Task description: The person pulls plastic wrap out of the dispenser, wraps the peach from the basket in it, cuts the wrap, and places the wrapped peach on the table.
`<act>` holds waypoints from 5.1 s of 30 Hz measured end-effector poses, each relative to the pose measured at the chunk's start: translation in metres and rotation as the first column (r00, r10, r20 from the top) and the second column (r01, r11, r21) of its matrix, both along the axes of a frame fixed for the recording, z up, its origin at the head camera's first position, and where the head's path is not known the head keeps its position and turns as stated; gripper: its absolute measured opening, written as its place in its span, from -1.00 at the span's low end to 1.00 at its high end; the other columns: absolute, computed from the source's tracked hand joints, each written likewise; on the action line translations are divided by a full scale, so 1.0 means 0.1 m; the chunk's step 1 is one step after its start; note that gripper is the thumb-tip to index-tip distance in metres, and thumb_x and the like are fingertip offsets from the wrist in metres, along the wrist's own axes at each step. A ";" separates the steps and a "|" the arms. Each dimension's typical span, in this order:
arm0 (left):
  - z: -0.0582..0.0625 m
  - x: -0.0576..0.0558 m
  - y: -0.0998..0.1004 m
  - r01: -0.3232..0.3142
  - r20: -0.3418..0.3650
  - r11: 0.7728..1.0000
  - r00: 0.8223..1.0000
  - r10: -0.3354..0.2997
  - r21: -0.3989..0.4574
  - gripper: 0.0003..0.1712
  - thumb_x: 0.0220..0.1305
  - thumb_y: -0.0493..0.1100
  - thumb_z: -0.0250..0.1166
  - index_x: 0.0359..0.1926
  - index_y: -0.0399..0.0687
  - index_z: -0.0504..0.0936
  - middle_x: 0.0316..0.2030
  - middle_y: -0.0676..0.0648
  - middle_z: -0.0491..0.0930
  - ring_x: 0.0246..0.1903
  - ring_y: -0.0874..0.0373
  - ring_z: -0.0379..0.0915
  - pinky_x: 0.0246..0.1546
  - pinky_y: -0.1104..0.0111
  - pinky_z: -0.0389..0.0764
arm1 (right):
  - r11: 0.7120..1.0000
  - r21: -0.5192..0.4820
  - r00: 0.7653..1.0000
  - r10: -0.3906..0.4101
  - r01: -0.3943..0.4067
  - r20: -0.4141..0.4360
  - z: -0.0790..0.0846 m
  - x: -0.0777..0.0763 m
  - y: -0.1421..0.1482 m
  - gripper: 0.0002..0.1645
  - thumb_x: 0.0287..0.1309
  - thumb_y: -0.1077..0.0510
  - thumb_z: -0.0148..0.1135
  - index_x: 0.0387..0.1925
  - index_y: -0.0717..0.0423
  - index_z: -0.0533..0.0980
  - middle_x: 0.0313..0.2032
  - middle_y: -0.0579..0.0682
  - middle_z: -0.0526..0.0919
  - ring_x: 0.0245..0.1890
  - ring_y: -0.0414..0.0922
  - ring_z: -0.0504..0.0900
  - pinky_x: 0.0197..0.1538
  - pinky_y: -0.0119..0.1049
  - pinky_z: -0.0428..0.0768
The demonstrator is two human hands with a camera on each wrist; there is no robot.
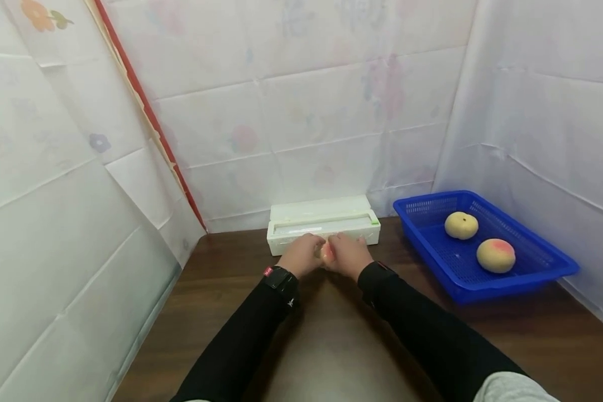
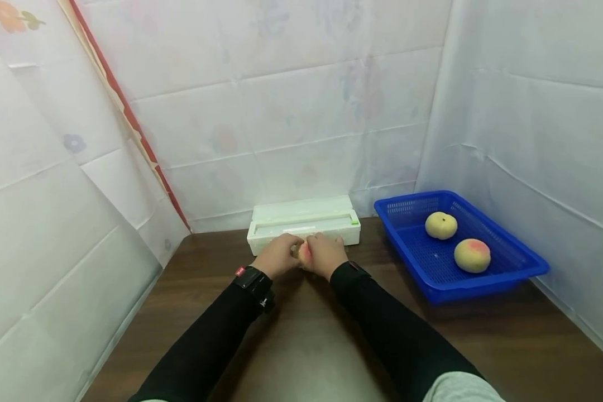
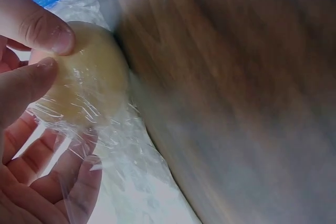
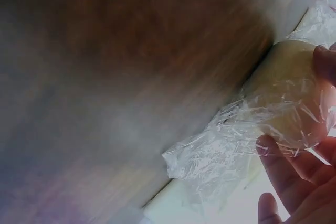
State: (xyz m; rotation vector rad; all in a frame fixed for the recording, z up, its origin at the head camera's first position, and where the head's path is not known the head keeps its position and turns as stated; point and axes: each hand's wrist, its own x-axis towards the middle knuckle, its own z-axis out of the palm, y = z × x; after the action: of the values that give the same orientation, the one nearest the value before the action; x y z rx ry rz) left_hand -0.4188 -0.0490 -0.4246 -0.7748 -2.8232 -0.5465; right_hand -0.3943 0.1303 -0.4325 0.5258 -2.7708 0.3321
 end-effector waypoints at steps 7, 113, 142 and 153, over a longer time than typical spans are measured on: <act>0.05 0.16 0.02 -0.019 0.021 0.996 1.000 0.017 0.086 -0.48 0.21 -0.10 0.58 0.19 -0.06 0.74 0.18 -0.08 0.72 0.25 -0.02 0.62 0.30 0.06 0.62 | 1.000 -0.019 0.997 -0.017 0.016 -0.078 -0.04 0.19 -0.04 -0.57 0.29 -0.12 0.45 0.04 0.04 0.60 -0.05 0.08 0.71 0.01 0.07 0.70 0.08 0.24 0.55; 0.35 0.73 -0.08 0.030 0.271 0.999 0.962 -0.034 0.018 -0.40 0.54 0.21 0.22 0.38 -0.03 0.63 0.24 -0.03 0.70 0.21 0.08 0.63 0.24 0.12 0.64 | 0.992 -0.060 0.951 0.124 -0.111 0.283 0.38 0.73 0.25 -0.41 0.13 -0.06 0.56 0.17 -0.11 0.57 0.07 -0.04 0.66 0.02 -0.06 0.58 0.21 0.18 0.24; 0.08 0.73 0.06 0.035 -0.001 0.997 0.999 -0.035 -0.065 -0.49 0.30 0.15 0.53 0.18 0.07 0.74 0.09 0.05 0.69 0.05 0.11 0.65 0.12 0.21 0.67 | 0.993 -0.091 0.907 0.106 -0.075 0.407 0.28 0.36 0.29 -0.42 0.54 -0.16 -0.04 0.44 -0.18 0.54 0.28 -0.04 0.71 0.25 0.06 0.62 0.19 0.19 0.23; 0.10 0.78 0.12 0.006 -0.018 0.997 1.000 -0.008 -0.079 -0.45 0.25 0.15 0.57 0.15 0.06 0.66 0.07 0.03 0.64 0.03 0.07 0.60 0.05 0.18 0.68 | 0.993 -0.109 0.943 0.077 -0.044 0.323 0.48 0.63 0.34 -0.44 0.38 -0.09 0.24 0.35 -0.11 0.59 0.32 -0.03 0.68 0.27 0.06 0.64 0.21 0.29 0.31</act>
State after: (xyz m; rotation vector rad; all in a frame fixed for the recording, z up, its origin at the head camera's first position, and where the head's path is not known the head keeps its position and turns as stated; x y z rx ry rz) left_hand -0.3413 -0.0369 -0.4144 -0.7998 -2.8415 -0.4291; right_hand -0.3311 0.1643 -0.3847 0.5781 -3.0370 0.6219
